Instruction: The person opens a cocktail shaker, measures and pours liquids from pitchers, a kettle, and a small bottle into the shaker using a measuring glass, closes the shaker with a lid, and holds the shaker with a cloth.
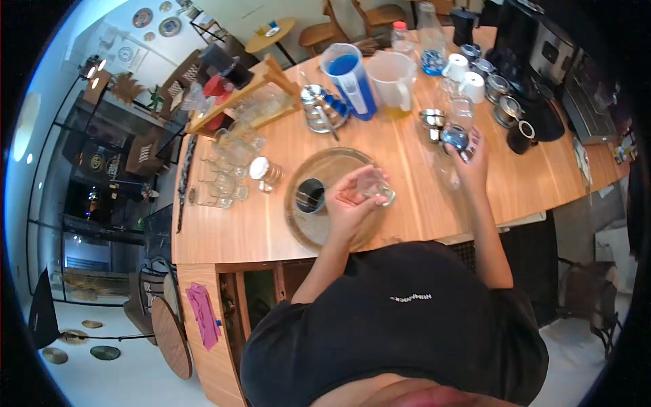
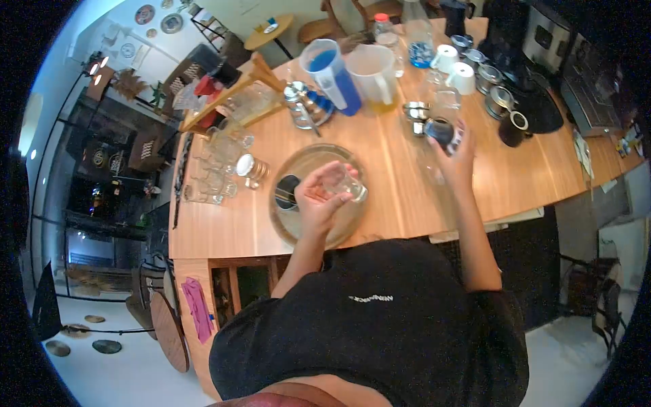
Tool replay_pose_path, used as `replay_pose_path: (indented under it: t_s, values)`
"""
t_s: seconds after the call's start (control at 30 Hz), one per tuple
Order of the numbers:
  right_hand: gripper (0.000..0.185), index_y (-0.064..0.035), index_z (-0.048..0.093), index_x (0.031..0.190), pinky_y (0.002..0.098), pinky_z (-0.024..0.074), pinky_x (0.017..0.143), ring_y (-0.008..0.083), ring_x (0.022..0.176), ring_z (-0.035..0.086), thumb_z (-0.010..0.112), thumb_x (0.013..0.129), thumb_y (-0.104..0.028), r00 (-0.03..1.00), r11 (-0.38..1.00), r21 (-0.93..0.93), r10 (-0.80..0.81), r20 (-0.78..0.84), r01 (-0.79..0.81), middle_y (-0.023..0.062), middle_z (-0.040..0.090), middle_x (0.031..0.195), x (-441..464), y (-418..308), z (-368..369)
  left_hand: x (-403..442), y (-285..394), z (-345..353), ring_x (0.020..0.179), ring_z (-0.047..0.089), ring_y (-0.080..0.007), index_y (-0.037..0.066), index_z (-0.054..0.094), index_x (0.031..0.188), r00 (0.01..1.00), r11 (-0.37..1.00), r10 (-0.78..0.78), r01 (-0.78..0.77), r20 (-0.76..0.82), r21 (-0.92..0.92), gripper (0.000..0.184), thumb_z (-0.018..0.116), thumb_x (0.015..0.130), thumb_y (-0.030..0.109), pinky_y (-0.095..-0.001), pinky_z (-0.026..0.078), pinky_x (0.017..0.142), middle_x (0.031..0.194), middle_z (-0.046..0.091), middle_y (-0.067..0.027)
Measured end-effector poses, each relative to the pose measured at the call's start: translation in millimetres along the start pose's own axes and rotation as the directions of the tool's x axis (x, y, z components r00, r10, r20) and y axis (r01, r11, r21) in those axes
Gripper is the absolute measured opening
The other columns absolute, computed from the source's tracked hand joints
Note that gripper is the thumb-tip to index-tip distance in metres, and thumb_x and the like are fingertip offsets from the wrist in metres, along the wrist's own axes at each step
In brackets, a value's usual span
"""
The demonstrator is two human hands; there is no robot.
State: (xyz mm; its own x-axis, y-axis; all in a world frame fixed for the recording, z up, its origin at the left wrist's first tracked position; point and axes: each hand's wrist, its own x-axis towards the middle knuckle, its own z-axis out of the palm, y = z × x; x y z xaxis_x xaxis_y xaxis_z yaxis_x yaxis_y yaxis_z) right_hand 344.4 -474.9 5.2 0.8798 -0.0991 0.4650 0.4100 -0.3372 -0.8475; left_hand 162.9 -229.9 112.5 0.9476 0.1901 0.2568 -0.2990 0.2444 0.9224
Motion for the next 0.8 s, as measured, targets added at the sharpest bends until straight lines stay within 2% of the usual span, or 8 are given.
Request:
replay_pose_path:
  t_s: [0.07, 0.1, 0.27, 0.33, 0.4, 0.6, 0.67, 0.8]
  values:
    - [0.082, -0.0016, 0.044, 0.143, 0.0430, 0.0507, 0.101, 0.0308, 0.126, 0.054, 0.089, 0.079, -0.027, 0.993, 0.974, 0.197, 0.110, 0.037, -0.115, 0.0182, 0.051, 0.134, 1.1, -10.2, 2.0, 2.5, -12.1, 10.9, 0.117, 0.066, -0.0307, -0.005, 0.056, 0.134, 0.998, 0.999, 0.026, -0.029, -0.055, -0.046, 0.062, 0.082, 0.077, -0.007, -0.0413, 0.057, 0.099, 0.128, 0.065, -0.0202]
    - [0.082, -0.0028, 0.043, 0.143, 0.0405, 0.0513, 0.102, 0.0298, 0.128, 0.053, 0.089, 0.079, -0.026, 0.983, 0.969, 0.190, 0.138, 0.119, -0.159, 0.0179, 0.052, 0.133, 5.6, -23.6, -5.6, 3.6, -16.0, 13.6, 0.123, 0.063, -0.0295, -0.006, 0.054, 0.134, 0.999, 0.998, 0.020, -0.022, -0.036, -0.052, 0.057, 0.075, 0.081, -0.014, -0.0405, 0.057, 0.100, 0.132, 0.063, -0.0189]
    - [0.092, -0.0023, 0.044, 0.140, 0.0466, 0.0444, 0.105, 0.0370, 0.125, 0.054, 0.094, 0.069, -0.033, 0.981, 0.999, 0.026, 0.036, 0.190, -0.042, 0.0220, 0.056, 0.129, 9.1, 2.9, 4.4, 6.0, -32.8, 30.3, 0.127, 0.060, -0.0292, -0.003, 0.054, 0.133, 0.997, 1.000, -0.011, 0.009, -0.082, -0.021, 0.054, 0.073, 0.083, -0.014, -0.0397, 0.056, 0.102, 0.131, 0.062, -0.0193]
    - [0.088, -0.0029, 0.044, 0.138, 0.0444, 0.0471, 0.102, 0.0354, 0.122, 0.057, 0.093, 0.070, -0.029, 0.983, 0.998, -0.060, -0.012, 0.183, 0.023, 0.0209, 0.058, 0.127, 9.9, -10.9, 2.0, 9.0, -33.9, 34.4, 0.123, 0.063, -0.0311, -0.004, 0.052, 0.136, 0.992, 1.000, 0.003, -0.001, -0.124, 0.010, 0.055, 0.073, 0.085, -0.009, -0.0445, 0.052, 0.105, 0.128, 0.064, -0.0205]
    - [0.085, -0.0036, 0.043, 0.137, 0.0423, 0.0497, 0.099, 0.0341, 0.116, 0.061, 0.092, 0.072, -0.025, 0.983, 0.995, 0.080, 0.052, 0.178, -0.067, 0.0192, 0.060, 0.125, 10.1, -10.1, 5.1, 8.7, -38.9, 32.2, 0.121, 0.064, -0.0313, -0.004, 0.051, 0.136, 0.988, 0.997, -0.045, 0.053, -0.145, 0.055, 0.055, 0.073, 0.086, -0.009, -0.0444, 0.053, 0.105, 0.128, 0.064, -0.0200]
    - [0.069, -0.0037, 0.050, 0.133, 0.0385, 0.0495, 0.098, 0.0284, 0.112, 0.063, 0.086, 0.074, -0.012, 0.959, 0.982, 0.176, 0.019, 0.283, -0.071, 0.0148, 0.061, 0.121, 7.8, -17.6, -0.1, 1.6, -51.4, 32.6, 0.118, 0.065, -0.0306, -0.005, 0.050, 0.139, 0.960, 0.989, -0.086, 0.114, -0.265, 0.091, 0.054, 0.070, 0.089, -0.010, -0.0407, 0.056, 0.100, 0.129, 0.061, -0.0166]
    - [0.067, -0.0040, 0.052, 0.133, 0.0376, 0.0479, 0.100, 0.0269, 0.113, 0.062, 0.083, 0.074, -0.008, 0.964, 0.983, 0.154, -0.137, 0.229, 0.103, 0.0140, 0.061, 0.122, 9.9, -10.0, 2.1, 1.6, -61.6, 29.7, 0.119, 0.064, -0.0289, -0.005, 0.051, 0.139, 0.990, 0.997, -0.046, 0.053, -0.134, 0.050, 0.052, 0.068, 0.090, -0.011, -0.0382, 0.057, 0.099, 0.127, 0.061, -0.0137]
    - [0.069, -0.0055, 0.051, 0.138, 0.0364, 0.0457, 0.104, 0.0247, 0.120, 0.059, 0.081, 0.076, -0.003, 0.947, 0.968, 0.206, -0.192, 0.259, 0.140, 0.0128, 0.060, 0.129, 4.4, -42.1, -6.3, -3.0, -63.1, 35.7, 0.118, 0.063, -0.0247, -0.004, 0.052, 0.139, 0.988, 0.999, -0.029, 0.036, -0.149, 0.041, 0.051, 0.069, 0.090, -0.009, -0.0363, 0.057, 0.098, 0.124, 0.061, -0.0112]
